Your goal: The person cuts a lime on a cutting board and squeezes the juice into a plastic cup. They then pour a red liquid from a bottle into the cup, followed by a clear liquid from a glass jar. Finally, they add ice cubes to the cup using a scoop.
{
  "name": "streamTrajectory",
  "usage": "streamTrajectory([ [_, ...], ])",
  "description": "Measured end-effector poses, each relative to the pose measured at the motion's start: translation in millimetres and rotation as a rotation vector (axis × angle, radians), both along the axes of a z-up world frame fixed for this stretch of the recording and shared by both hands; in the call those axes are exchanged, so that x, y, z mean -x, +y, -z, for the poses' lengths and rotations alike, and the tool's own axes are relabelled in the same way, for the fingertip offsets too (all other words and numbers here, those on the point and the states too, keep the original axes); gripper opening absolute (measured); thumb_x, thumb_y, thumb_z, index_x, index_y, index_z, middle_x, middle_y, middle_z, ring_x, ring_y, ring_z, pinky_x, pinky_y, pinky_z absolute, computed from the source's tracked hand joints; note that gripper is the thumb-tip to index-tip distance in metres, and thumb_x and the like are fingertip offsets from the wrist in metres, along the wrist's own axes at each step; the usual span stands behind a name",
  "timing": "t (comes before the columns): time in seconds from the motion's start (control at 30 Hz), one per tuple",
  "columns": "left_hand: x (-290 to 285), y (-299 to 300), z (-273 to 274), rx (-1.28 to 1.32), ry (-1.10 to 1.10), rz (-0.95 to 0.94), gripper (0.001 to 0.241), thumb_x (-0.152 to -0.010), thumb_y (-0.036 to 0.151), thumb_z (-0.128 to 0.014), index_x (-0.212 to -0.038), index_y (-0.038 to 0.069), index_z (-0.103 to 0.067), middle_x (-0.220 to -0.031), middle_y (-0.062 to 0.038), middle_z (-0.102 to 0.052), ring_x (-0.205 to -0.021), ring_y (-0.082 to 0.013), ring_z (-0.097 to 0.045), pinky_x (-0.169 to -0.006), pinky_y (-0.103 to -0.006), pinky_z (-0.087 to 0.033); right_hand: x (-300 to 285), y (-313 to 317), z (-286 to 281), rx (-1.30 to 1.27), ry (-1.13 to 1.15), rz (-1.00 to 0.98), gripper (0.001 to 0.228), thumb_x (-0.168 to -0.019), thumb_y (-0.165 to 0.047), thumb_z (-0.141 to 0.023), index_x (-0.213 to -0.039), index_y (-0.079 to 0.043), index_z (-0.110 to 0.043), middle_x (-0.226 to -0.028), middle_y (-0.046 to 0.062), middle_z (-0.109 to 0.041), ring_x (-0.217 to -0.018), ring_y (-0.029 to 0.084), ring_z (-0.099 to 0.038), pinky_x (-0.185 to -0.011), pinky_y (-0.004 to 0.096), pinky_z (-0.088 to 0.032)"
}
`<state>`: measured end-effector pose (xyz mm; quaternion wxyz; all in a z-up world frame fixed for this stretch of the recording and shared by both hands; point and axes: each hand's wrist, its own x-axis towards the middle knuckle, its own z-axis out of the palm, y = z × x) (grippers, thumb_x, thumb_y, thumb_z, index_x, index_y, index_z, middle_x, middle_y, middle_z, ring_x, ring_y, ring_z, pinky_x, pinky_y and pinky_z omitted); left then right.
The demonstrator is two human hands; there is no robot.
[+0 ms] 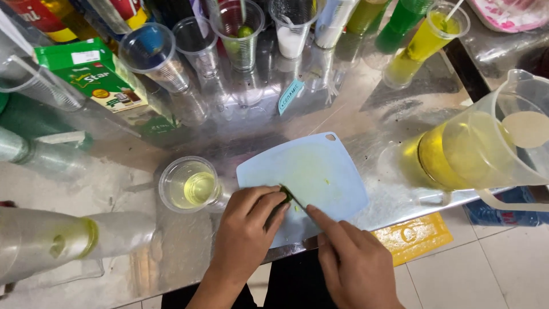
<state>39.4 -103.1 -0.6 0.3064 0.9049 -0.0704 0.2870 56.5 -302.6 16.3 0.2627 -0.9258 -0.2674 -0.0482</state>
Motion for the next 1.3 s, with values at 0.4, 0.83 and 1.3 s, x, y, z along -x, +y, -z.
streamTrajectory([
  [0.4, -3, 1, 4, -0.02, -0.041, 0.026, 0.016, -0.092, 0.003, -0.077, -0.107, 0.001, -0.072, -0.105, -0.009, -0.069, -0.095, -0.0234, -0.068, -0.086, -0.0368, -0.056, -4, -6, 21, 0.106, -0.234, -0.129, 0.047, -0.083, -0.009, -0.062, -0.129, -0.017, -0.067, -0.072, -0.005, -0.063, -0.052, 0.024, -0.054, -0.052, 0.036, -0.045],
  [0.83, -4, 1, -1, -0.004, -0.011, 0.012, 0.015, -0.09, 0.006, -0.079, -0.102, 0.002, -0.072, -0.099, -0.007, -0.072, -0.093, -0.021, -0.069, -0.085, -0.0346, -0.056, -22, -2, 24, 0.145, -0.256, -0.246, 0.041, -0.091, -0.021, -0.066, -0.132, -0.016, -0.065, -0.069, -0.003, -0.058, -0.057, 0.023, -0.058, -0.056, 0.037, -0.046],
  [1.3, -3, 3, 6, 0.029, -0.012, 0.004, 0.015, -0.09, 0.007, -0.08, -0.103, 0.004, -0.073, -0.098, -0.005, -0.073, -0.091, -0.022, -0.069, -0.085, -0.035, -0.057, -35, -5, 25, 0.182, -0.29, -0.362, 0.047, -0.092, -0.019, -0.068, -0.137, -0.012, -0.06, -0.073, -0.003, -0.058, -0.06, 0.022, -0.057, -0.054, 0.037, -0.043],
])
